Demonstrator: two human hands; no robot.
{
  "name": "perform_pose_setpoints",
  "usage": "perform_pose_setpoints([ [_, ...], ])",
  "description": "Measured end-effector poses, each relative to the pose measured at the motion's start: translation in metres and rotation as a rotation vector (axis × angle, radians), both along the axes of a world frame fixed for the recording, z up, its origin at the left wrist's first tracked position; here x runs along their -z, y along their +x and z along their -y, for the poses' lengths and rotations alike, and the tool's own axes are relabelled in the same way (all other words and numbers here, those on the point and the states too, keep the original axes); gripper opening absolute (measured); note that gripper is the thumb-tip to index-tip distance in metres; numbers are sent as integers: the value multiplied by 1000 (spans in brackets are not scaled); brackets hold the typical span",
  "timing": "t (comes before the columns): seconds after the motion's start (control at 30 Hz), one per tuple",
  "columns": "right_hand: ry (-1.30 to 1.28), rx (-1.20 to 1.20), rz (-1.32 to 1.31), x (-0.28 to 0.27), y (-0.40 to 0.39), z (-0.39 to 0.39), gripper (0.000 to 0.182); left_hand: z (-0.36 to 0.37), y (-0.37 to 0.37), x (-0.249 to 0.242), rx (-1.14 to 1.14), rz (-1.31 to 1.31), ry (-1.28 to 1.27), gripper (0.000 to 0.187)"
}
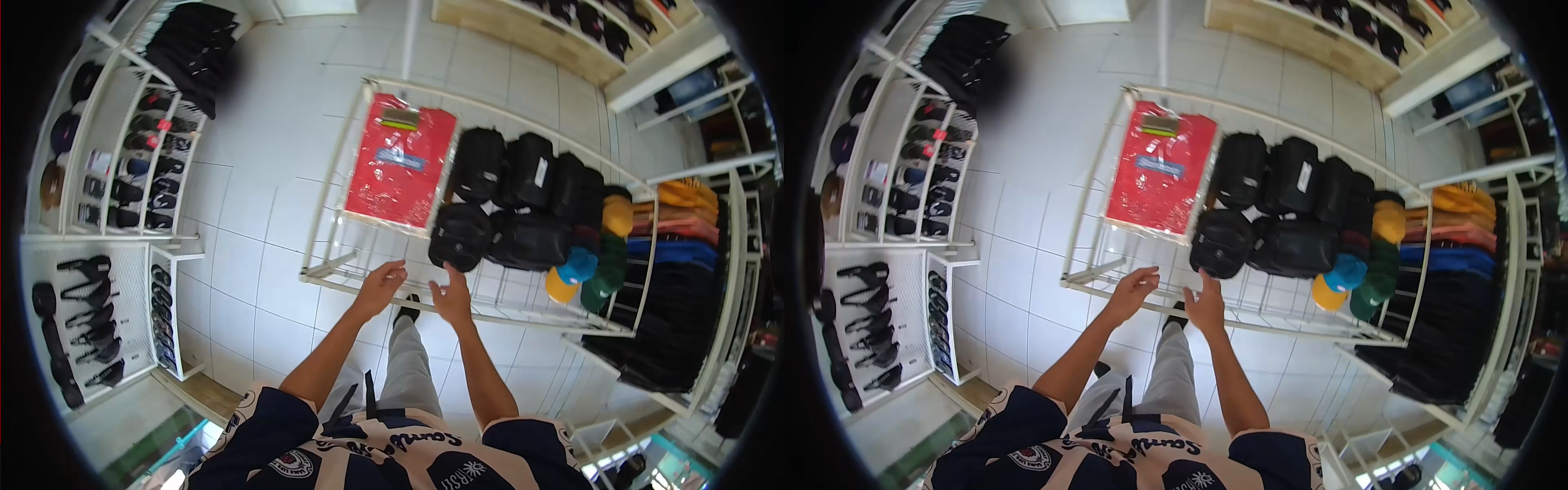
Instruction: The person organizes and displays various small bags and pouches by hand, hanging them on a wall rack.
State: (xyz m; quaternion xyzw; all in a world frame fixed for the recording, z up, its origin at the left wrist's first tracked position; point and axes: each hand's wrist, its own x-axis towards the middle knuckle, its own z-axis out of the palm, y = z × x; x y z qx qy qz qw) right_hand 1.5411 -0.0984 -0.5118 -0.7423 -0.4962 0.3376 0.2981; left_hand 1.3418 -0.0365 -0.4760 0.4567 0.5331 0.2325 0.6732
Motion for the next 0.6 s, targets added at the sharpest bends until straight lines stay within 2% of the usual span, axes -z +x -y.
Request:
perform_pose_setpoints([
  [0.07,-108,-77,-69,-40,-32,-1,56,9,-36,-25,-46,-7,45,38],
  [0.2,-36,-183,-149,-93,-117,-9,50,40,-119,-67,-209,11,117,39],
  [0.27,95,-277,-211,-115,-168,-12,48,61,-167,-80,-270,91,153,38],
  [0.3,11,-273,-270,-146,-198,-13,46,72,-190,-93,-305,90,164,37],
  [0.33,-20,-295,-308,-174,-227,-11,45,83,-217,-113,-283,56,154,40],
  [0.43,116,-437,-343,-203,-312,2,42,119,-301,-147,-358,35,221,40],
  [0.5,152,-472,-518,-219,-370,15,41,149,-356,-176,-435,-30,249,40],
  [0.6,71,-640,-626,-253,-459,36,37,195,-436,-221,-549,-190,320,40],
])
